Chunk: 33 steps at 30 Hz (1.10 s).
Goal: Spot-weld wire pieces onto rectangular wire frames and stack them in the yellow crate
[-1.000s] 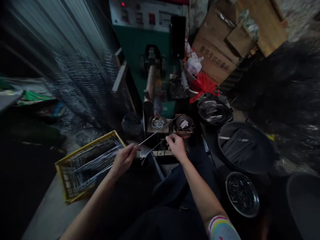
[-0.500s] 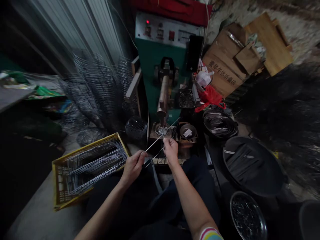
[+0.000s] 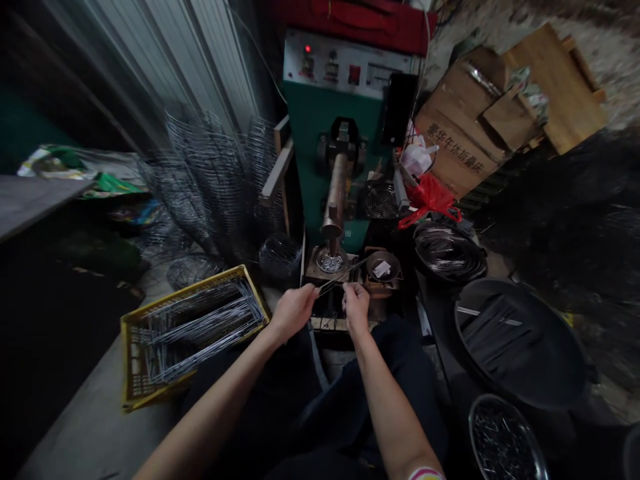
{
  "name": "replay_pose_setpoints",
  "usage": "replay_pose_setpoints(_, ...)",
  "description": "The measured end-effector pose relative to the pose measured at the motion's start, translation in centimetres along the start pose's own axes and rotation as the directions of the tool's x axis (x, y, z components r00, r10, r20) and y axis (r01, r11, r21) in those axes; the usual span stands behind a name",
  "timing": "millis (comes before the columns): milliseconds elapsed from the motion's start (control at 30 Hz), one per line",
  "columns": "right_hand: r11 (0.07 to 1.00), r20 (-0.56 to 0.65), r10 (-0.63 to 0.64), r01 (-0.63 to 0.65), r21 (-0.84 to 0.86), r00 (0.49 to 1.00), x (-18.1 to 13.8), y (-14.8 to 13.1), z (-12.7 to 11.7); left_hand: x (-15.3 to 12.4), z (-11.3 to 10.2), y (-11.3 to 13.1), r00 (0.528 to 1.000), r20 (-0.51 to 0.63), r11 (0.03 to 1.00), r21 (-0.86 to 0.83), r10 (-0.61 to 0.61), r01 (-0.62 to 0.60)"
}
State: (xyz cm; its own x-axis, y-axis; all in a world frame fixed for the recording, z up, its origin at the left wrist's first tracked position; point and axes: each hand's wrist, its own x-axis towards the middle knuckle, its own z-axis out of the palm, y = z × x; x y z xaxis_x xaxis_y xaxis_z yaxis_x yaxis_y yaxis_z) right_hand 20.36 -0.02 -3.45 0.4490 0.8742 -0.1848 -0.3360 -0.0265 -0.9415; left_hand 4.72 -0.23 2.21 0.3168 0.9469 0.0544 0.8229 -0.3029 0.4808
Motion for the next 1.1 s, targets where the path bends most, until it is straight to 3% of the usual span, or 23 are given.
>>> replay_pose_setpoints(133,1.000,-0.100,-0.006,0.005,-0.017,0.995,-0.4,1.0,-2.8,2.3,0.8,0.8,0.997,0.072,0.992,0.120,0.015,-0.024)
replay_pose_setpoints(300,1.000,-0.082,-0.003,0.002,-0.008,0.997,-0.8,1.3,-4.2,0.4,1.3,-1.2,0.998,0.062,0.994,0.112,0.009,-0.016)
replay_pose_setpoints(433,0.999,-0.058,0.013,-0.014,-0.028,0.998,-1.2,0.6,-2.6,-2.8,1.1,-2.9,0.997,-0.071,0.989,-0.141,0.027,-0.037)
replay_pose_setpoints(500,0.999,-0.032,0.007,-0.009,-0.033,0.999,-1.5,0.0,-1.3,-4.3,0.9,-3.2,0.984,-0.177,0.947,-0.317,0.001,-0.058)
replay_pose_setpoints(600,0.999,0.011,-0.006,0.007,-0.043,1.000,-2.1,-0.8,0.6,-5.8,0.6,-2.8,0.965,-0.252,0.895,-0.442,-0.066,-0.055)
replay_pose_setpoints(800,1.000,0.084,-0.024,0.025,-0.009,0.996,-2.8,-1.6,2.8,-6.3,0.1,-2.3,0.959,-0.269,0.874,-0.483,-0.091,-0.052)
replay_pose_setpoints(1100,0.997,0.112,-0.065,0.061,0.041,0.992,-2.3,-1.7,3.5,-6.0,0.6,-2.3,0.948,-0.299,0.883,-0.468,-0.111,-0.044)
